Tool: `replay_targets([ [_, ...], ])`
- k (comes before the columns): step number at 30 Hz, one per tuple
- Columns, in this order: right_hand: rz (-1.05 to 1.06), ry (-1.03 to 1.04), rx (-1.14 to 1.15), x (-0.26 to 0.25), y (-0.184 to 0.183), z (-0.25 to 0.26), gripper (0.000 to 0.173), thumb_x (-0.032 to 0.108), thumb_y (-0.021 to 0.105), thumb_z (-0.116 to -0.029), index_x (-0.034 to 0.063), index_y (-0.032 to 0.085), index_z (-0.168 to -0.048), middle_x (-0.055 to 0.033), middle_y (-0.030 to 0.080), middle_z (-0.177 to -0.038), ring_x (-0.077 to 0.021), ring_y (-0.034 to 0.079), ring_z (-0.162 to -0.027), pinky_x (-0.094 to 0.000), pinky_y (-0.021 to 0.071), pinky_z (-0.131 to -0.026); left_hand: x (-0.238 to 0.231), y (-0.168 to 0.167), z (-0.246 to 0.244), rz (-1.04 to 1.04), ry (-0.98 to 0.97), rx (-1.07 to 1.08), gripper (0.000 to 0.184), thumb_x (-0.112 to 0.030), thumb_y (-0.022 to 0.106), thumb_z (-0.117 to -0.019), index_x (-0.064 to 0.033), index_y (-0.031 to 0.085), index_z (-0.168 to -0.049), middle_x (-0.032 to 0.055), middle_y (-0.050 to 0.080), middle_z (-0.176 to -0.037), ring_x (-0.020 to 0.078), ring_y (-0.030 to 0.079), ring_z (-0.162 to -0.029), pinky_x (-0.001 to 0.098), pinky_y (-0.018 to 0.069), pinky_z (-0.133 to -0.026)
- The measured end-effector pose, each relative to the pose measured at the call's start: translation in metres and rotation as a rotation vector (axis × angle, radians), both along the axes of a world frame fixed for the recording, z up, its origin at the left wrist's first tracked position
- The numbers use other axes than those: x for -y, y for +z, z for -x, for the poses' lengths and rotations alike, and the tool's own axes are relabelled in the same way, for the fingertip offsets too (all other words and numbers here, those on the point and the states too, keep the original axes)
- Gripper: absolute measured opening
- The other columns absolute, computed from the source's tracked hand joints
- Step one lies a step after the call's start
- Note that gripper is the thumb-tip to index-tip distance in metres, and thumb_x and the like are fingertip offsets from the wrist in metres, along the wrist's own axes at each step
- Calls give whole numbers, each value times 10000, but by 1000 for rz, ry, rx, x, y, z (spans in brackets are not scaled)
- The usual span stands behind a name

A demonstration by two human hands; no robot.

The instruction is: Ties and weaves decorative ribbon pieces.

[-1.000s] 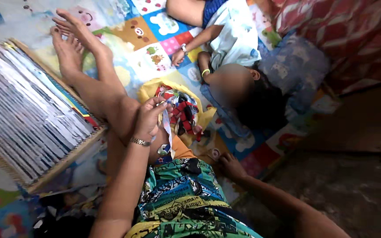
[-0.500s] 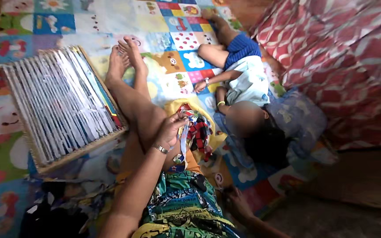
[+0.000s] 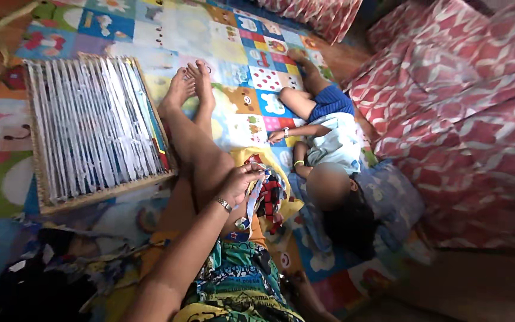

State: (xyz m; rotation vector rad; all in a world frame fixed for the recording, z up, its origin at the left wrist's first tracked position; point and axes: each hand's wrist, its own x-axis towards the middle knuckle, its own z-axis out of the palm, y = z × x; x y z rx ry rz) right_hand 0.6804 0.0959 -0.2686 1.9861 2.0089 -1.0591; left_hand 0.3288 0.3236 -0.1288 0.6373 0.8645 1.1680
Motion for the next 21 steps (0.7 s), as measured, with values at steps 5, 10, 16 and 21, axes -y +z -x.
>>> replay_targets([
  [5,229,76,-3,-39,49,-12,429,117,765,-853,33,685,-1267,-270,459,-1477,-379,613,-1185,-501,542,-986,-2,-5,-2,-16,4,-26,101,-50,604,-1005,-8,660,-1077,78,673,-935,153,644,-830,321,557,-791],
  [10,548,53,-175,-111,119,-10,231,20,665,-943,-33,667,-1167,-131,681,-1025,-179,651,-858,-372,559,-800,-8,-1,-6,59,2,-92,152,-60,633,-992,-2,661,-1130,84,676,-1005,151,653,-870,327,564,-814],
  [16,440,-38,-926,-152,159,35,246,220,691,-868,132,652,-1095,-9,707,-1017,-103,662,-868,-285,557,-742,-9,1,-9,108,3,-156,174,-80,676,-968,-14,681,-1128,92,690,-1033,160,648,-909,345,549,-833],
  [21,280,-69,-1343,-158,138,106,715,225,746,-864,118,394,-1477,-56,665,-1128,-179,668,-948,-379,569,-847,-10,3,-9,150,7,-185,213,-97,691,-964,-8,688,-1158,107,690,-1089,172,646,-970,366,542,-880],
])
